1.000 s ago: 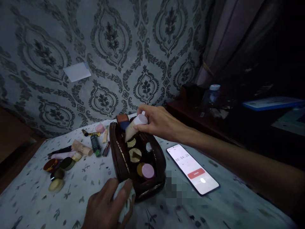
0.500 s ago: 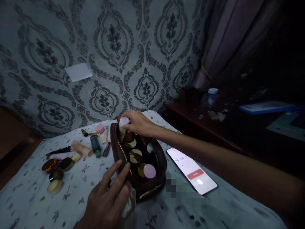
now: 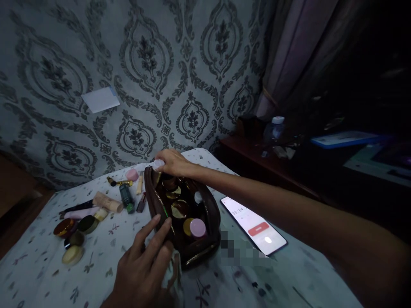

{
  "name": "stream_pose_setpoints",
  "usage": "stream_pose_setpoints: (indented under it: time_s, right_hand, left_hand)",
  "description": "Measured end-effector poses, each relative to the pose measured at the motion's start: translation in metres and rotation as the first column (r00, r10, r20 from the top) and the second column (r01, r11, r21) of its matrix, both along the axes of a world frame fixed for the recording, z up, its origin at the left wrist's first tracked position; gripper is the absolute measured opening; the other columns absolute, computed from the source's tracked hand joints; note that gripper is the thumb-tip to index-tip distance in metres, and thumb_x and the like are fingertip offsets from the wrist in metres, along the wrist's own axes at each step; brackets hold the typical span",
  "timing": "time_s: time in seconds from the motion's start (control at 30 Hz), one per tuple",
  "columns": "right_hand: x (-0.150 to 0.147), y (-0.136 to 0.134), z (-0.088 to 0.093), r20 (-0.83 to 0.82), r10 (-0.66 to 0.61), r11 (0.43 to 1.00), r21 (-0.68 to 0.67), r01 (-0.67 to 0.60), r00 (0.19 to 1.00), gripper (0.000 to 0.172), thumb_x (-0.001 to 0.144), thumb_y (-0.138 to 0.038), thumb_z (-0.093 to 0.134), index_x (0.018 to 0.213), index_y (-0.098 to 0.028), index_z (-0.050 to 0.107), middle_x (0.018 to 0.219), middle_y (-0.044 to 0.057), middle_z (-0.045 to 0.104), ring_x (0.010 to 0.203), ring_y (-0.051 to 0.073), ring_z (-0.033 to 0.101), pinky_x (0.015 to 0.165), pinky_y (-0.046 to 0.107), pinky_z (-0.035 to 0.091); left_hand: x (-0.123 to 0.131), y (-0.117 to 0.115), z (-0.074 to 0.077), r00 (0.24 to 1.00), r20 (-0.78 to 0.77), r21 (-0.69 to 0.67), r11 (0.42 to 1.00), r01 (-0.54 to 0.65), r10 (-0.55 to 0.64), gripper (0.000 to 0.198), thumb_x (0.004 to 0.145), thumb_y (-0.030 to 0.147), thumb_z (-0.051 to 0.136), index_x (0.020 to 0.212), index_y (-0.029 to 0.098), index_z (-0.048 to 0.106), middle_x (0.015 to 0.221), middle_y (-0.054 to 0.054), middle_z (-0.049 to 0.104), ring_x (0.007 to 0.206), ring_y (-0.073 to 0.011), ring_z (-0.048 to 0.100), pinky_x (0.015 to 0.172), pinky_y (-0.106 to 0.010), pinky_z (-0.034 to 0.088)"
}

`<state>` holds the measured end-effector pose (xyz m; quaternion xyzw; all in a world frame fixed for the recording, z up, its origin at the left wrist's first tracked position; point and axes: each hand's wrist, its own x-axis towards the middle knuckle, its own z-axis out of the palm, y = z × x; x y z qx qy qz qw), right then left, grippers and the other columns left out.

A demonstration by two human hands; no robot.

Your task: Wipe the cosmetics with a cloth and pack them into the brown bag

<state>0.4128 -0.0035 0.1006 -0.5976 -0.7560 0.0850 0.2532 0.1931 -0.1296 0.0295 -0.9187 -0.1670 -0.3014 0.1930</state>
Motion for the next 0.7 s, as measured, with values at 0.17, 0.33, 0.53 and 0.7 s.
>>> stream_pose_setpoints:
  time_s: [0.17, 0.33, 0.53, 0.7]
  right_hand:
    - [-0.001, 0.005, -0.001, -0.003, 0.001, 1.000, -0.005, -0.001, 1.000, 0.039, 0.076, -0.029, 0.069, 0.112, -0.015, 0.062, 0.107, 0.009, 0.068, 0.094, 0.022, 0.061, 0.070, 0.027, 0.041]
    - [-0.007, 0.013, -0.005, 0.026, 0.009, 0.999, -0.036, -0.008, 1.000, 0.032, 0.074, -0.027, 0.070, 0.104, -0.016, 0.065, 0.102, 0.007, 0.068, 0.092, 0.022, 0.061, 0.067, 0.026, 0.041]
    - [-0.018, 0.014, -0.012, 0.109, 0.003, 0.999, -0.053, 0.003, 0.994, 0.025, 0.078, -0.018, 0.064, 0.103, -0.017, 0.062, 0.108, 0.007, 0.066, 0.100, 0.021, 0.060, 0.077, 0.025, 0.044]
    - [-0.024, 0.013, -0.016, 0.142, 0.005, 0.998, -0.056, 0.003, 0.990, 0.025, 0.077, -0.007, 0.057, 0.100, -0.016, 0.063, 0.111, 0.009, 0.066, 0.106, 0.021, 0.058, 0.085, 0.027, 0.044]
  left_hand:
    - [-0.001, -0.002, 0.000, 1.000, -0.014, -0.011, 1.000, -0.001, 0.000, 0.017, 0.081, 0.010, 0.052, 0.093, 0.016, 0.062, 0.132, -0.012, 0.063, 0.131, -0.0334, 0.048, 0.072, -0.033, 0.059]
    - [0.000, -0.001, 0.001, 1.000, 0.001, -0.003, 1.000, -0.007, 0.007, 0.016, 0.082, 0.010, 0.052, 0.093, 0.016, 0.062, 0.131, -0.012, 0.064, 0.130, -0.0330, 0.049, 0.074, -0.034, 0.060]
    - [0.001, -0.002, 0.002, 1.000, 0.010, -0.007, 1.000, 0.010, -0.010, 0.012, 0.083, 0.010, 0.054, 0.091, 0.016, 0.061, 0.130, -0.012, 0.065, 0.129, -0.0334, 0.050, 0.074, -0.034, 0.060]
    - [-0.001, -0.002, 0.000, 1.000, 0.008, -0.004, 1.000, 0.012, -0.012, 0.009, 0.083, 0.010, 0.055, 0.088, 0.015, 0.061, 0.131, -0.013, 0.064, 0.132, -0.0344, 0.048, 0.075, -0.034, 0.059]
